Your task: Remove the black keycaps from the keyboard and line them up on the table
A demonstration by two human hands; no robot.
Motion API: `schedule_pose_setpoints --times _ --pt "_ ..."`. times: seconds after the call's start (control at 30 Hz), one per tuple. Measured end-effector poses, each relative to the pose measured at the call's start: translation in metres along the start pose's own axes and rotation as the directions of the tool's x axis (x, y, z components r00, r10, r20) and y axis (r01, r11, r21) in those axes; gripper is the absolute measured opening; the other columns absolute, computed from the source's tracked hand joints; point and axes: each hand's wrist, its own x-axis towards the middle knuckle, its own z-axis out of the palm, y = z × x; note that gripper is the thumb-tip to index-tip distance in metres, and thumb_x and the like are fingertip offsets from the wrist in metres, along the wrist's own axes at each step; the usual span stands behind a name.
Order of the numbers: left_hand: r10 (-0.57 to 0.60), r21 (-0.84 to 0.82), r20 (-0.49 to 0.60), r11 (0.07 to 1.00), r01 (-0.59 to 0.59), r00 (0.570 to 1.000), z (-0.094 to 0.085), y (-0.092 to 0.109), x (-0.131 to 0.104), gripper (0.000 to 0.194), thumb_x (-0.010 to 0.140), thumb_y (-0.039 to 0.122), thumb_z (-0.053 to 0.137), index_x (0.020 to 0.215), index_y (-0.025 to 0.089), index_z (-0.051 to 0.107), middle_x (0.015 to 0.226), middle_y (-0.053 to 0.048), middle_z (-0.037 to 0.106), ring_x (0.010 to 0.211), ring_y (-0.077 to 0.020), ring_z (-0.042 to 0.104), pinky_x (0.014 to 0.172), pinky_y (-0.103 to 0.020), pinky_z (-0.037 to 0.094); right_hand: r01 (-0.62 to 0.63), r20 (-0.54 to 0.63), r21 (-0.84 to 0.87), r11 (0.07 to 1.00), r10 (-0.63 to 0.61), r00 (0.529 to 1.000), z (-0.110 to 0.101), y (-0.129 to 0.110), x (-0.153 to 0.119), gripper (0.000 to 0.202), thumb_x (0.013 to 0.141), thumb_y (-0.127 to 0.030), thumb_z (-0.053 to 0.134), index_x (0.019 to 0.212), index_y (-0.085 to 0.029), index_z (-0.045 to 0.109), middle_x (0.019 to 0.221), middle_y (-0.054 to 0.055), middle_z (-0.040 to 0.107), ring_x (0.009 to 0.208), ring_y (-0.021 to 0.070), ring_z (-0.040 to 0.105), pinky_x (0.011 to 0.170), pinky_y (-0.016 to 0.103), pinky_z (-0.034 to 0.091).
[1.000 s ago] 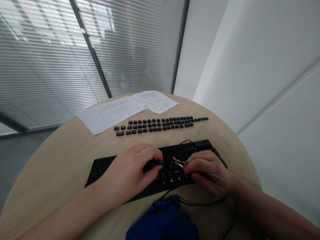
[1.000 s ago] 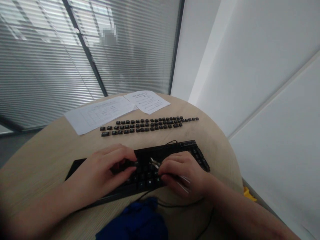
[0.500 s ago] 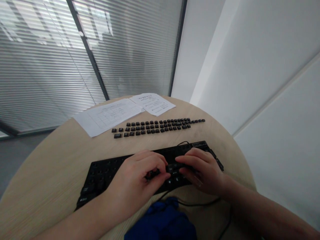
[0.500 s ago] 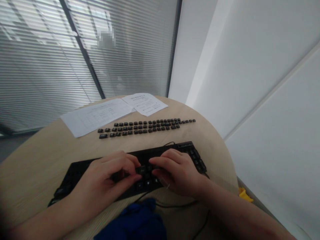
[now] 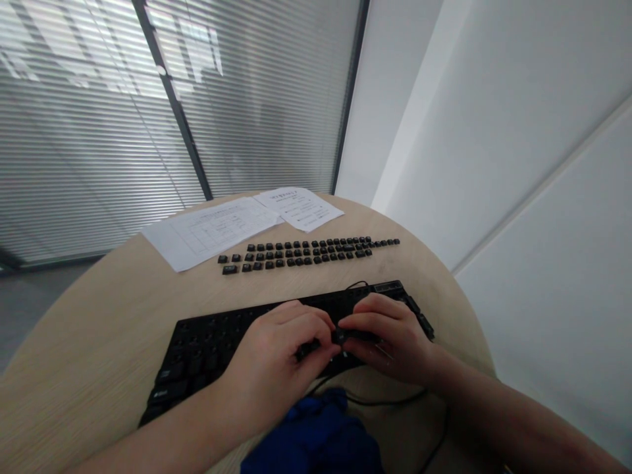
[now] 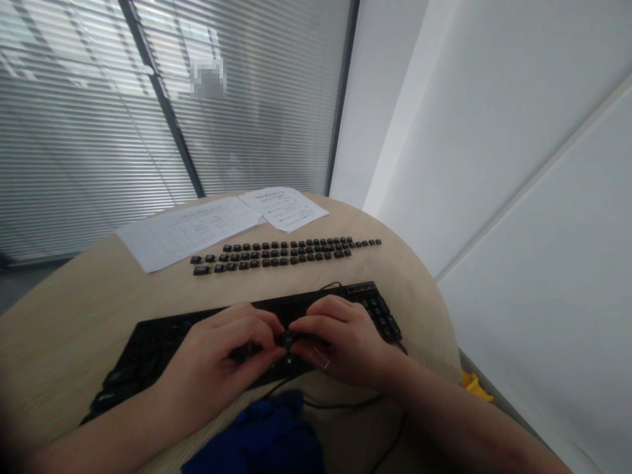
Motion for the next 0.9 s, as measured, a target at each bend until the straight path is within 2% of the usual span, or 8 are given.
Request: schedule_pose_setpoints --times 0.13,0.23,0.37,0.47,0.53,0.6,0.7,0.9 --pt "0.097 0.095 0.013 0.991 -0.097 0.995 -0.002 0.003 0.0 0.014 0.096 0.017 0.063 0.082 0.021 0.065 0.092 -0.002 0.076 0.079 -0.0147 0.069 0.071 -0.026 0.056 0.01 0.032 -0.008 1.0 -0.01 0.999 0.001 -0.002 0.0 0.013 0.094 -0.028 0.069 0.104 -0.021 0.07 0.088 0.006 0.071 0.075 0.0171 0.068 0.063 0.028 0.057" --pt "0.137 0.193 0.01 0.972 -0.136 0.991 -0.014 0.003 0.001 0.011 0.097 0.019 0.063 0.087 0.021 0.067 0.102 -0.004 0.075 0.088 -0.0162 0.07 0.077 -0.028 0.057 0.01 0.02 -0.071 0.997 -0.009 1.0 -0.006 0.004 0.0 0.012 0.093 -0.028 0.07 0.103 -0.021 0.069 0.089 0.006 0.072 0.077 0.0181 0.069 0.065 0.029 0.057" --pt "0.067 0.3 0.02 0.951 -0.07 0.998 -0.039 -0.015 0.006 0.017 0.1 0.028 0.058 0.088 0.021 0.068 0.094 -0.004 0.074 0.084 -0.0176 0.07 0.077 -0.03 0.056 -0.159 -0.009 -0.259 0.953 0.163 0.987 -0.035 0.049 0.001 0.011 0.095 -0.029 0.067 0.102 -0.022 0.073 0.091 0.006 0.073 0.08 0.0196 0.069 0.071 0.033 0.057" --pt "-0.08 0.412 0.012 0.909 0.068 0.997 -0.058 -0.039 0.013 0.027 0.1 0.037 0.054 0.083 0.022 0.069 0.079 -0.002 0.072 0.072 -0.0181 0.066 0.068 -0.03 0.052 -0.408 0.055 -0.369 0.835 0.458 0.887 -0.057 0.11 0.002 0.019 0.092 -0.035 0.069 0.1 -0.02 0.077 0.086 0.006 0.074 0.069 0.0177 0.065 0.069 0.032 0.054" --pt "-0.171 0.467 -0.013 0.87 0.157 0.985 -0.066 -0.053 0.016 0.03 0.098 0.041 0.053 0.082 0.022 0.07 0.075 -0.002 0.072 0.064 -0.0171 0.063 0.063 -0.03 0.049 -0.539 0.106 -0.45 0.712 0.642 0.76 -0.064 0.15 0.001 0.02 0.09 -0.035 0.069 0.098 -0.019 0.079 0.088 0.007 0.076 0.071 0.0187 0.066 0.068 0.031 0.052" --pt "-0.229 0.489 -0.019 0.847 0.209 0.973 -0.073 -0.062 0.019 0.032 0.097 0.044 0.053 0.081 0.023 0.07 0.073 -0.001 0.072 0.059 -0.0163 0.061 0.06 -0.029 0.046 -0.603 0.148 -0.497 0.624 0.745 0.65 -0.063 0.182 -0.001 0.022 0.091 -0.032 0.068 0.101 -0.017 0.08 0.093 0.009 0.079 0.076 0.0199 0.069 0.073 0.031 0.051" --pt "-0.245 0.492 -0.006 0.844 0.216 0.97 -0.077 -0.067 0.019 0.032 0.097 0.045 0.054 0.082 0.023 0.071 0.074 -0.002 0.073 0.058 -0.0166 0.06 0.059 -0.03 0.045 -0.623 0.155 -0.509 0.594 0.775 0.612 -0.055 0.208 -0.007 0.025 0.094 -0.031 0.065 0.104 -0.013 0.08 0.095 0.011 0.08 0.08 0.0208 0.07 0.076 0.031 0.051" --pt "-0.185 0.474 0.023 0.867 0.152 0.982 -0.074 -0.066 0.015 0.031 0.098 0.045 0.054 0.082 0.025 0.071 0.074 -0.001 0.07 0.062 -0.0177 0.061 0.064 -0.031 0.047 -0.607 0.206 -0.489 0.627 0.759 0.618 -0.046 0.224 -0.015 0.028 0.094 -0.032 0.067 0.112 -0.015 0.08 0.105 0.01 0.08 0.084 0.0193 0.069 0.076 0.029 0.05"
